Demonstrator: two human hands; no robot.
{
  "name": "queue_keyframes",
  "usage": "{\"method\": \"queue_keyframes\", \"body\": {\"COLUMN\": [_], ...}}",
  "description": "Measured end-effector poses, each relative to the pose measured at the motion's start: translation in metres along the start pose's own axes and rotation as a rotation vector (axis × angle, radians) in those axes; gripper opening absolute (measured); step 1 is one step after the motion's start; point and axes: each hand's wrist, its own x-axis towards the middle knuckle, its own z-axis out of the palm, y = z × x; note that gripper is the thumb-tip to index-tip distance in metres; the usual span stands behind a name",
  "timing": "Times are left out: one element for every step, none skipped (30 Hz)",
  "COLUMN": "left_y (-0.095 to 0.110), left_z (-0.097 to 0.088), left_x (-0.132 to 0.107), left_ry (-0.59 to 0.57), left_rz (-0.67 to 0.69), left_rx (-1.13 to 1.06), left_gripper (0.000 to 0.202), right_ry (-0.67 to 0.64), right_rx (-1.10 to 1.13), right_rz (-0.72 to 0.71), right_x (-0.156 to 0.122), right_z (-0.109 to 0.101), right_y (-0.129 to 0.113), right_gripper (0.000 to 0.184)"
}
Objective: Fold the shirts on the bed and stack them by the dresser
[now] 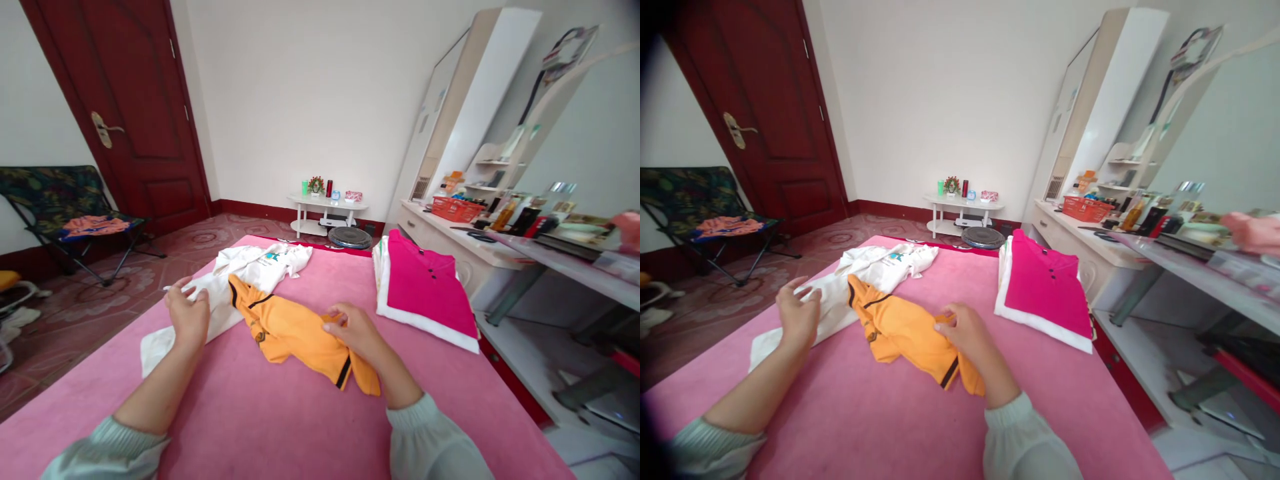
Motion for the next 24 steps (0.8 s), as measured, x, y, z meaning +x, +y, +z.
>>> {"method": "queue_keyframes", "body": {"left_y": [0.007,0.017,0.029,0.042,0.053,0.063,0.071,0.077,0.08,0.081,0.081,0.08,0.078,0.077,0.076,0.075,0.074,0.073,0.073,0.073,0.073,0.073,0.073,0.074], "left_z": [-0.003,-0.005,-0.006,-0.006,-0.005,-0.004,-0.004,-0.003,-0.002,-0.002,-0.001,-0.001,0.0,0.001,0.002,0.002,0.003,0.004,0.004,0.005,0.005,0.005,0.006,0.007], "left_x": [-0.004,-0.01,-0.017,-0.026,-0.035,-0.043,-0.051,-0.058,-0.063,-0.068,-0.07,-0.072,-0.073,-0.073,-0.073,-0.072,-0.071,-0.07,-0.069,-0.068,-0.068,-0.067,-0.067,-0.067], "left_ry": [0.027,0.017,-0.047,-0.157,-0.267,-0.366,-0.451,-0.513,-0.561,-0.596,-0.624,-0.651,-0.679,-0.705,-0.729,-0.745,-0.75,-0.743,-0.732,-0.721,-0.711,-0.701,-0.694,-0.687], "left_rz": [0.039,0.088,0.158,0.225,0.277,0.318,0.352,0.383,0.411,0.435,0.453,0.461,0.46,0.451,0.44,0.43,0.423,0.419,0.416,0.411,0.399,0.376,0.339,0.292], "left_rx": [-0.027,-0.067,-0.101,-0.134,-0.156,-0.157,-0.136,-0.095,-0.042,0.016,0.075,0.129,0.174,0.211,0.242,0.266,0.283,0.292,0.291,0.282,0.266,0.242,0.209,0.167], "left_gripper": [0.043,0.037,0.031,0.026,0.024,0.024,0.024,0.025,0.029,0.034,0.039,0.044,0.047,0.048,0.05,0.05,0.05,0.05,0.049,0.049,0.049,0.048,0.047,0.043], "right_ry": [-0.034,-0.064,-0.088,-0.102,-0.101,-0.085,-0.063,-0.043,-0.035,-0.047,-0.081,-0.128,-0.169,-0.192,-0.191,-0.16,-0.11,-0.049,0.012,0.07,0.118,0.151,0.166,0.169], "right_rx": [-0.038,-0.092,-0.155,-0.223,-0.29,-0.353,-0.407,-0.452,-0.484,-0.508,-0.528,-0.55,-0.577,-0.6,-0.609,-0.591,-0.535,-0.434,-0.287,-0.099,0.117,0.347,0.57,0.769], "right_rz": [-0.011,-0.018,-0.02,-0.018,-0.015,-0.016,-0.03,-0.058,-0.098,-0.138,-0.174,-0.193,-0.195,-0.18,-0.155,-0.121,-0.08,-0.035,0.013,0.06,0.105,0.146,0.18,0.21], "right_x": [-0.002,-0.004,-0.005,-0.007,-0.008,-0.009,-0.01,-0.012,-0.014,-0.016,-0.019,-0.021,-0.023,-0.025,-0.025,-0.025,-0.023,-0.02,-0.016,-0.012,-0.008,-0.004,-0.002,-0.001], "right_z": [0.006,0.009,0.011,0.012,0.012,0.011,0.011,0.012,0.014,0.017,0.021,0.027,0.032,0.037,0.04,0.042,0.041,0.038,0.033,0.026,0.018,0.01,0.002,-0.005], "right_y": [-0.004,-0.009,-0.013,-0.017,-0.022,-0.027,-0.033,-0.039,-0.046,-0.052,-0.058,-0.064,-0.067,-0.069,-0.069,-0.067,-0.064,-0.059,-0.055,-0.051,-0.049,-0.049,-0.052,-0.057], "right_gripper": [0.029,0.029,0.03,0.031,0.031,0.032,0.032,0.032,0.033,0.036,0.039,0.041,0.041,0.037,0.028,0.017,0.006,0.009,0.019,0.026,0.029,0.03,0.029,0.028]}}
